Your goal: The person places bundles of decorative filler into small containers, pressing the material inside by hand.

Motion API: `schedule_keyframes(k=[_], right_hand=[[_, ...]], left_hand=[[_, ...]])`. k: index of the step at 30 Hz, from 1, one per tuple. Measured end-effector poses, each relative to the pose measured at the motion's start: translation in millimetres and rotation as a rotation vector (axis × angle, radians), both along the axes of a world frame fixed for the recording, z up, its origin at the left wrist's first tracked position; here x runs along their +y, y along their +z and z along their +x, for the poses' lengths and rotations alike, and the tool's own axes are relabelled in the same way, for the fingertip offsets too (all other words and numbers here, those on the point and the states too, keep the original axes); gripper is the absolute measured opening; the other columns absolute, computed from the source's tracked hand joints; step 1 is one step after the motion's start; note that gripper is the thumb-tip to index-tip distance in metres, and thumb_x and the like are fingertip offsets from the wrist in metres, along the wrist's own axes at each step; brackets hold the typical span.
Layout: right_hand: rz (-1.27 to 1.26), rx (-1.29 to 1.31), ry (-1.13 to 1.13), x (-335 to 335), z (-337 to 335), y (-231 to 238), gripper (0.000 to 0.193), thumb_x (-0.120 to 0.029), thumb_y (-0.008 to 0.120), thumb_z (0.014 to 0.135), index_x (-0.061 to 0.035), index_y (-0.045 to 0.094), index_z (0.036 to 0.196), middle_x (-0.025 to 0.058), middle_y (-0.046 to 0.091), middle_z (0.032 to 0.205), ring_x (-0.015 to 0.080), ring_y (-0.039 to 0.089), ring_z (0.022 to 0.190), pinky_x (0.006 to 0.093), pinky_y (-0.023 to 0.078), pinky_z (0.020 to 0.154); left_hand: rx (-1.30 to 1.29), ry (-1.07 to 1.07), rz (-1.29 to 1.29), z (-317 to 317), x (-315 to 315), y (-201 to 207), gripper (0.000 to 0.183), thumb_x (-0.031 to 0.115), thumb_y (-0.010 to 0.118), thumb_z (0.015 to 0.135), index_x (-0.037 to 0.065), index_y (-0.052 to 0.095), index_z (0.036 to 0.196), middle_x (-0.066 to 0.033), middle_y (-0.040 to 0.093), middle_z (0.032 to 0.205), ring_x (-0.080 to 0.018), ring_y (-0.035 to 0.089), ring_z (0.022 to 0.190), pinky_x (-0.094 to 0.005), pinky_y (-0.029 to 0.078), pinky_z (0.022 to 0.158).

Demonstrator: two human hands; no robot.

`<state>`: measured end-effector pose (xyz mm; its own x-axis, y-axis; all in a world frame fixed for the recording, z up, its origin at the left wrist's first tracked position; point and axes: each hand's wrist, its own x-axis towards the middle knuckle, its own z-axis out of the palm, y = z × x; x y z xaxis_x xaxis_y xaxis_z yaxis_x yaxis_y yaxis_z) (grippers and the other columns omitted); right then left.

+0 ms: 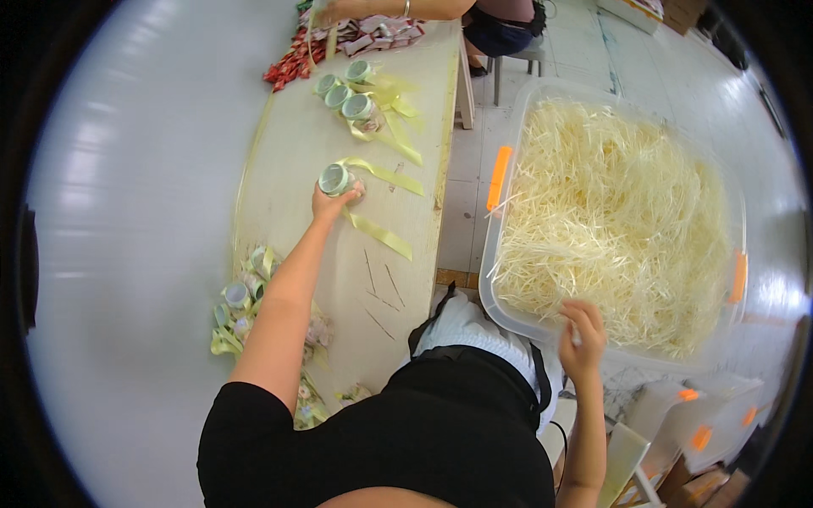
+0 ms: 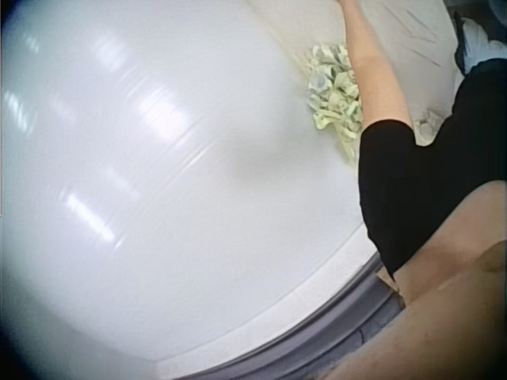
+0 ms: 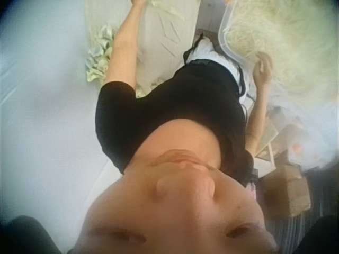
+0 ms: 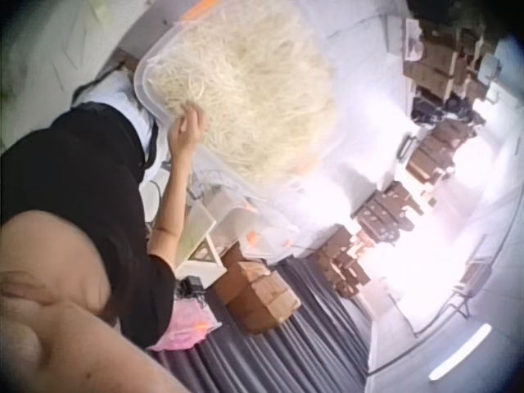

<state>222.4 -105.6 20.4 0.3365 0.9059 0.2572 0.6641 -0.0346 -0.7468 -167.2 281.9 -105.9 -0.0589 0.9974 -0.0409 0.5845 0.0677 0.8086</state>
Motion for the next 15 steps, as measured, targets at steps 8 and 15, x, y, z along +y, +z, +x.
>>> schedule_keyframes(k=[8, 15], right_hand=[[-0.071, 0.163, -0.663, -150, -11, -38, 0.018, 0.009, 0.047, 0.077, 0.0010, 0.058, 0.089, 0.0107, 0.059, 0.096, 0.0179, 0.056, 0.085, 0.0244, 0.043, 0.071], [0.015, 0.215, -0.616, -146, -10, -45, 0.017, 0.010, 0.046, 0.080, 0.0017, 0.057, 0.090, 0.0085, 0.058, 0.092, 0.0140, 0.055, 0.080, 0.0238, 0.043, 0.068]], left_hand=[[-0.324, 0.252, -0.092, 6, 111, -37, 0.081, -0.001, 0.071, 0.067, 0.004, 0.027, 0.134, -0.0152, 0.047, 0.125, -0.0247, 0.050, 0.110, -0.0357, 0.042, 0.092], [-0.452, 0.529, -0.010, 18, 99, 18, 0.066, 0.002, 0.062, 0.070, 0.000, 0.034, 0.130, -0.0164, 0.047, 0.121, -0.0241, 0.050, 0.108, -0.0344, 0.043, 0.090]])
